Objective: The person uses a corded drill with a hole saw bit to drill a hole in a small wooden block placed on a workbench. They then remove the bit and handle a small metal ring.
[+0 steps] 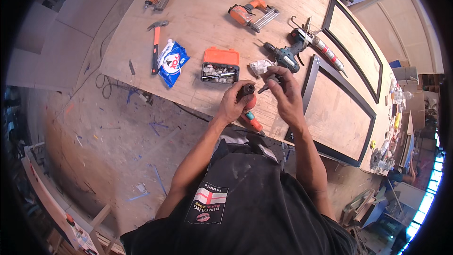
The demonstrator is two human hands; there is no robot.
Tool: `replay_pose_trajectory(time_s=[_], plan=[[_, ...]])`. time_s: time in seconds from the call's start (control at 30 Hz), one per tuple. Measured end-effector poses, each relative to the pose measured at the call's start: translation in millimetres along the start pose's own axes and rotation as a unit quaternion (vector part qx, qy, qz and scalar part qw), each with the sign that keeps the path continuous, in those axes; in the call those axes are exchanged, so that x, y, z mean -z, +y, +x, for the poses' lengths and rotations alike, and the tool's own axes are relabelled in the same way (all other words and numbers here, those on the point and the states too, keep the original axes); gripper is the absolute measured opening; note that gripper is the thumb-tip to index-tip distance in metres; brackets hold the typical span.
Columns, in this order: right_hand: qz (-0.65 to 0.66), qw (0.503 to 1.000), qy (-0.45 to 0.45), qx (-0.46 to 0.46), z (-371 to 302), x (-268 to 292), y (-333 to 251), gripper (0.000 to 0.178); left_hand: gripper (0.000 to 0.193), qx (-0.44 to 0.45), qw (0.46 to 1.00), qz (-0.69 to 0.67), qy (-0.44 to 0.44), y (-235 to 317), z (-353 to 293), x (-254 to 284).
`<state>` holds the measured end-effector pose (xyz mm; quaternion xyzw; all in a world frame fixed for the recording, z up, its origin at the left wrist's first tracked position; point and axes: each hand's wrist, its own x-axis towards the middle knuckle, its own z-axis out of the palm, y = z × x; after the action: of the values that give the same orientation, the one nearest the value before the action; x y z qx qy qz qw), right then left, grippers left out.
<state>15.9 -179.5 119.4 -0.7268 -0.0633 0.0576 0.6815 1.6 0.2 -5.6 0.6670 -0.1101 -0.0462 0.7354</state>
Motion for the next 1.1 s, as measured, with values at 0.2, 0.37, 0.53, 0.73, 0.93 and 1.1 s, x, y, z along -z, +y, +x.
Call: replay_pose_trajectory(time_s=[0.2, 0.37, 0.53, 0.73, 0.93, 1.1], plan=[[-0.03, 0.997, -0.011, 0.065, 7.9, -19.9, 9.3, 0.027, 0.044, 0.018, 1.0, 0.0, 0.005, -0.1, -1.4, 0.0], [-0.084, 0.991, 0.003, 0.107, 9.5, -19.8, 29.1, 0.027, 0.042, -0.016, 1.0, 0.009, 0.019, 3.7, -0.6, -4.0], [-0.228, 0.962, -0.06, 0.137, 10.2, -19.5, 10.3, 0.031, 0.042, 0.024, 0.999, 0.009, 0.024, 14.2, -2.5, -2.5], [-0.256, 0.952, -0.119, 0.122, 18.0, -12.5, 18.9, 0.039, 0.045, 0.057, 0.998, -0.01, 0.014, 9.7, 0.4, -4.1], [-0.269, 0.948, -0.085, 0.15, 16.2, -5.1, 17.7, 0.071, 0.042, 0.071, 0.995, -0.067, -0.005, 8.8, 7.2, -3.8], [-0.131, 0.988, 0.082, -0.022, -22.4, 17.6, 56.9, 0.097, 0.035, -0.016, 0.996, 0.062, -0.069, -16.1, 45.6, -1.8]])
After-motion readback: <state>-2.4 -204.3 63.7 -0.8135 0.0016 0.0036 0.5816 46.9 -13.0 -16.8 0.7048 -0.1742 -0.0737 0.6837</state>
